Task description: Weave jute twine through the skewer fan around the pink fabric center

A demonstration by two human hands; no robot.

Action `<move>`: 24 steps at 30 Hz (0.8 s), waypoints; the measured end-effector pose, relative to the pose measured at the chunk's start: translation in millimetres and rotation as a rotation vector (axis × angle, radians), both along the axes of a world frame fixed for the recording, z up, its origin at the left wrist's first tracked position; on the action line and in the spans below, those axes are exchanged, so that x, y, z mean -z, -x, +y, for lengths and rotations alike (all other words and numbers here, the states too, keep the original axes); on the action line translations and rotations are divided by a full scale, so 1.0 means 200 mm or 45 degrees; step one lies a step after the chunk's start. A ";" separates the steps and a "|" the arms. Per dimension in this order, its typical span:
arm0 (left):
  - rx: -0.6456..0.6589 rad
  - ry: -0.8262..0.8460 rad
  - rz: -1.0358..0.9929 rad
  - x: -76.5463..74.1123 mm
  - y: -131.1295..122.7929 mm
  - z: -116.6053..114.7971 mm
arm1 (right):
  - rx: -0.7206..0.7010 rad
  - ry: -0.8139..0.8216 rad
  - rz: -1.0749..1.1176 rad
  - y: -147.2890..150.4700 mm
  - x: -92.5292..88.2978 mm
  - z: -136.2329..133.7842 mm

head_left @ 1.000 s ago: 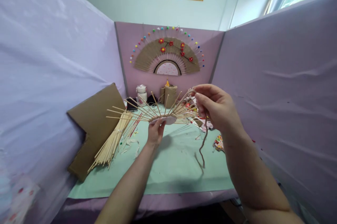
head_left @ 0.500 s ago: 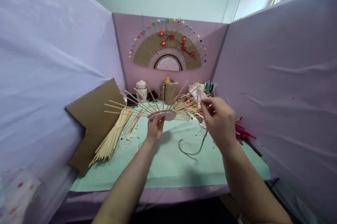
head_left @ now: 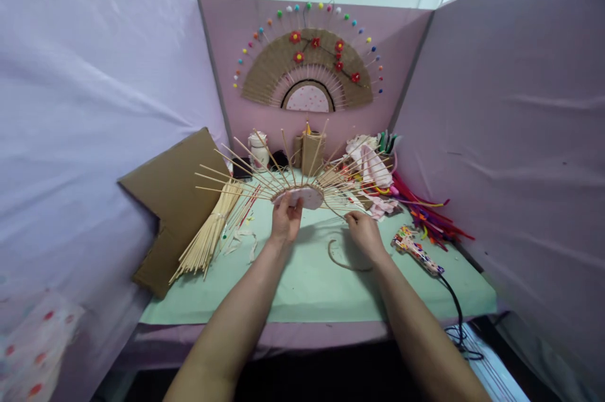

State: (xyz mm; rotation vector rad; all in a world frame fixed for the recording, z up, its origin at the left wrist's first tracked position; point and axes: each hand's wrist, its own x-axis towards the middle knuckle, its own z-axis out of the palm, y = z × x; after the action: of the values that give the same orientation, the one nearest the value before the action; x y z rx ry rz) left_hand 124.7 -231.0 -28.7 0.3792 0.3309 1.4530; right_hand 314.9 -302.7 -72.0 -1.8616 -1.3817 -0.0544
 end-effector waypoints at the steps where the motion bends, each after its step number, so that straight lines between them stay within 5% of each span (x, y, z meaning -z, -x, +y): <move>1: -0.006 -0.004 0.000 0.00 0.00 0.00 | 0.021 0.001 -0.015 -0.01 0.00 -0.02; 5: -0.015 -0.014 -0.001 0.00 0.00 0.00 | 0.086 -0.164 -0.125 0.02 -0.07 -0.10; 10: 0.032 -0.094 0.016 0.01 -0.02 -0.02 | -0.350 -0.602 -0.431 0.28 -0.29 -0.14; 14: 0.073 -0.162 0.089 0.01 -0.03 -0.04 | -0.389 -0.556 -0.475 0.41 -0.38 -0.10; 24: 0.118 -0.231 0.128 0.00 -0.03 -0.07 | -0.326 -0.486 -0.441 0.42 -0.38 -0.06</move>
State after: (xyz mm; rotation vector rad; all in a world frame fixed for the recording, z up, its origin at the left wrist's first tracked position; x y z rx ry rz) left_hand 129.9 -244.2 -29.0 0.6083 0.2591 1.3798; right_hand 230.3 -315.3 4.8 -1.3902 -1.6978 -0.4951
